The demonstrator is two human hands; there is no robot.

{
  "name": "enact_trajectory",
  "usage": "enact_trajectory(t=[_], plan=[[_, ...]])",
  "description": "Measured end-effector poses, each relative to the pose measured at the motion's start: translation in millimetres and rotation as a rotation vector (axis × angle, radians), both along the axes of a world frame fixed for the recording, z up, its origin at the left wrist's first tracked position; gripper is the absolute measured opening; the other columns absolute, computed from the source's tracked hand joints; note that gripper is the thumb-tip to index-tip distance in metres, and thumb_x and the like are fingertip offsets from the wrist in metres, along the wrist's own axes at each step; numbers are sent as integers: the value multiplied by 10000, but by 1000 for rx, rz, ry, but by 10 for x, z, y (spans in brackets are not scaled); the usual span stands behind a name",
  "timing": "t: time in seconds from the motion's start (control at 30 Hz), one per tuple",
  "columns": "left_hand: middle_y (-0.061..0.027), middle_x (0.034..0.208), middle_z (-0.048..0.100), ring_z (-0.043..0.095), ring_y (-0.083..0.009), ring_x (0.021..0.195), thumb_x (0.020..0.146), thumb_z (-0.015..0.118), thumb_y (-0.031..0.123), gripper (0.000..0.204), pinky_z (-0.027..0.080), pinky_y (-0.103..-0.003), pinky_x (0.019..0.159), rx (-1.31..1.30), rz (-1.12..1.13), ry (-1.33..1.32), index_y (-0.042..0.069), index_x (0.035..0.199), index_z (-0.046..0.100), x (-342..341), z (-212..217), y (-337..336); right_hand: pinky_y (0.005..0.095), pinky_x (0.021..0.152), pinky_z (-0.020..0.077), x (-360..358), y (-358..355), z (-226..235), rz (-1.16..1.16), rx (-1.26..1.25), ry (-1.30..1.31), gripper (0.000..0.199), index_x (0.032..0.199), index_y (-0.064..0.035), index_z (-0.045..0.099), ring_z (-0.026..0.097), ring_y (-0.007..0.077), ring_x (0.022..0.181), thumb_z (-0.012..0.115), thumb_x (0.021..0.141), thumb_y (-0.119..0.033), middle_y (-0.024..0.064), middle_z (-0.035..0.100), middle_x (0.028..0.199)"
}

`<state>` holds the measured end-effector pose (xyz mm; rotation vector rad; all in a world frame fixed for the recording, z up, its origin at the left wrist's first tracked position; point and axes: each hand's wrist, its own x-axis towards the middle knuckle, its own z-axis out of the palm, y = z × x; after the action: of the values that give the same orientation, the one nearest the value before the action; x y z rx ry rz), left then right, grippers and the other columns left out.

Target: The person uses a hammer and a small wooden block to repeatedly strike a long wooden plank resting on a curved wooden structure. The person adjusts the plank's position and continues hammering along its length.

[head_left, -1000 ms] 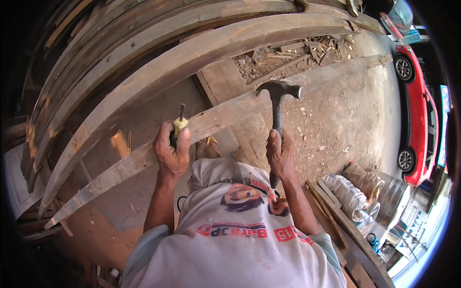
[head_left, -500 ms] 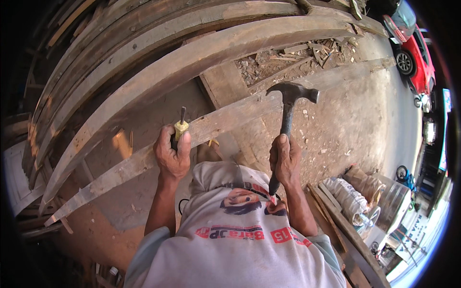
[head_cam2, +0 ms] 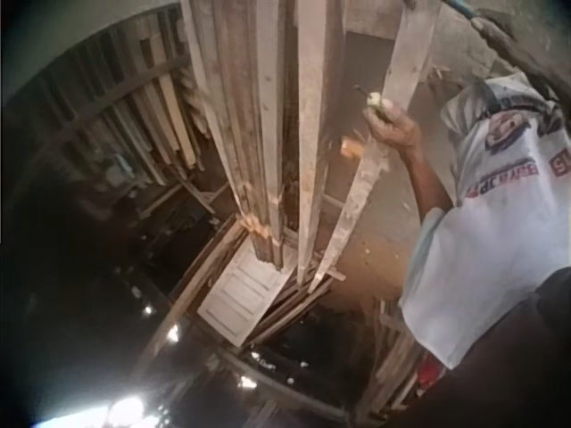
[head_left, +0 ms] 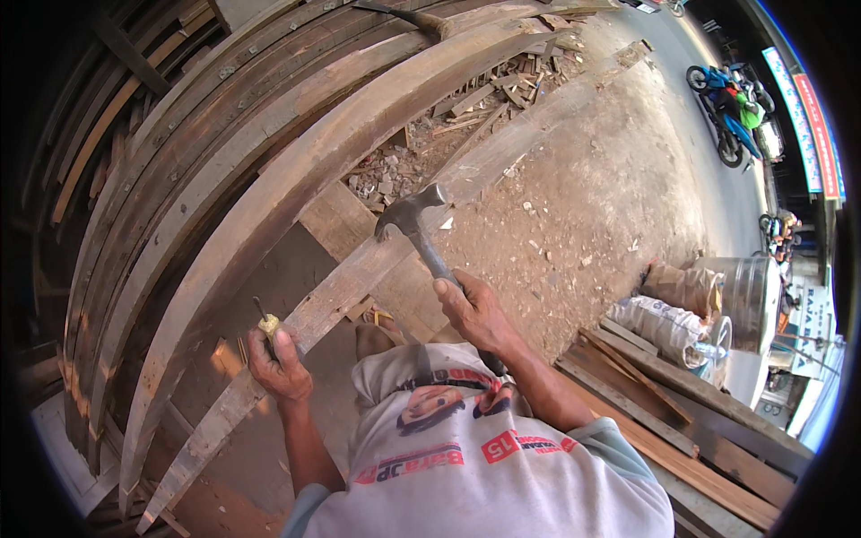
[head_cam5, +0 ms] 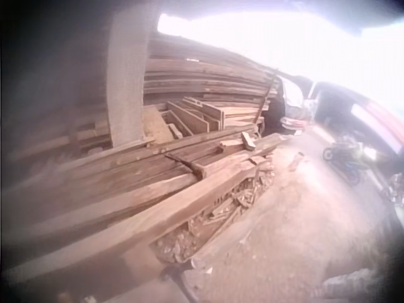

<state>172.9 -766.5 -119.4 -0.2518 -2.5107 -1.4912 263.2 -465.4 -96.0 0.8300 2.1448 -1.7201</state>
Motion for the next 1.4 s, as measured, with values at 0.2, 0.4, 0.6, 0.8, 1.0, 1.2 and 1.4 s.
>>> enact_trajectory(t=[0.2,0.4,0.6,0.8,1.0,1.2,1.4], plan=[[-64,775,610,578,-173,708,1059,532,316,333,459,-347,678,37,53,7,18,920,584,5,28,53,257,472,338,3,454,-22,-180,-349,22,573,864,-85,549,420,79,519,521,1036,-631,-37,444,629],[-70,784,617,584,-167,697,1063,527,304,327,465,-337,676,12,123,42,11,926,582,0,82,180,280,512,379,-22,1277,-101,-397,125,171,572,909,-61,572,463,74,596,581,1011,-624,-31,486,685],[-63,786,605,574,-163,701,1066,512,286,319,462,-336,679,-21,186,64,17,908,580,21,65,239,244,505,350,-140,1976,-101,-541,397,521,421,960,-90,561,425,44,589,615,1044,-499,-54,456,677],[-63,787,592,565,-167,710,1065,501,299,337,452,-330,693,-15,223,63,19,896,583,-1,35,255,379,591,455,-171,2227,-311,-374,556,356,489,948,-20,557,519,152,654,599,1047,-497,60,540,693],[-50,776,579,557,-149,684,1069,479,348,375,448,-320,646,-31,216,77,38,876,562,-14,-9,184,366,612,458,-206,2253,-372,-389,444,383,454,1023,-31,591,516,136,676,591,1053,-485,39,544,714],[-55,775,589,549,-138,653,1065,484,363,376,441,-295,592,53,234,31,43,878,553,11,-40,130,406,600,456,-171,2267,-364,-325,401,363,454,1036,-21,600,513,209,644,602,1046,-475,120,538,685],[-51,778,575,549,-141,647,1063,497,377,370,452,-295,574,137,292,4,43,914,552,-36,-65,150,504,719,510,-169,2360,-306,-258,401,321,411,1083,8,567,668,424,783,594,1039,-400,268,658,839]])
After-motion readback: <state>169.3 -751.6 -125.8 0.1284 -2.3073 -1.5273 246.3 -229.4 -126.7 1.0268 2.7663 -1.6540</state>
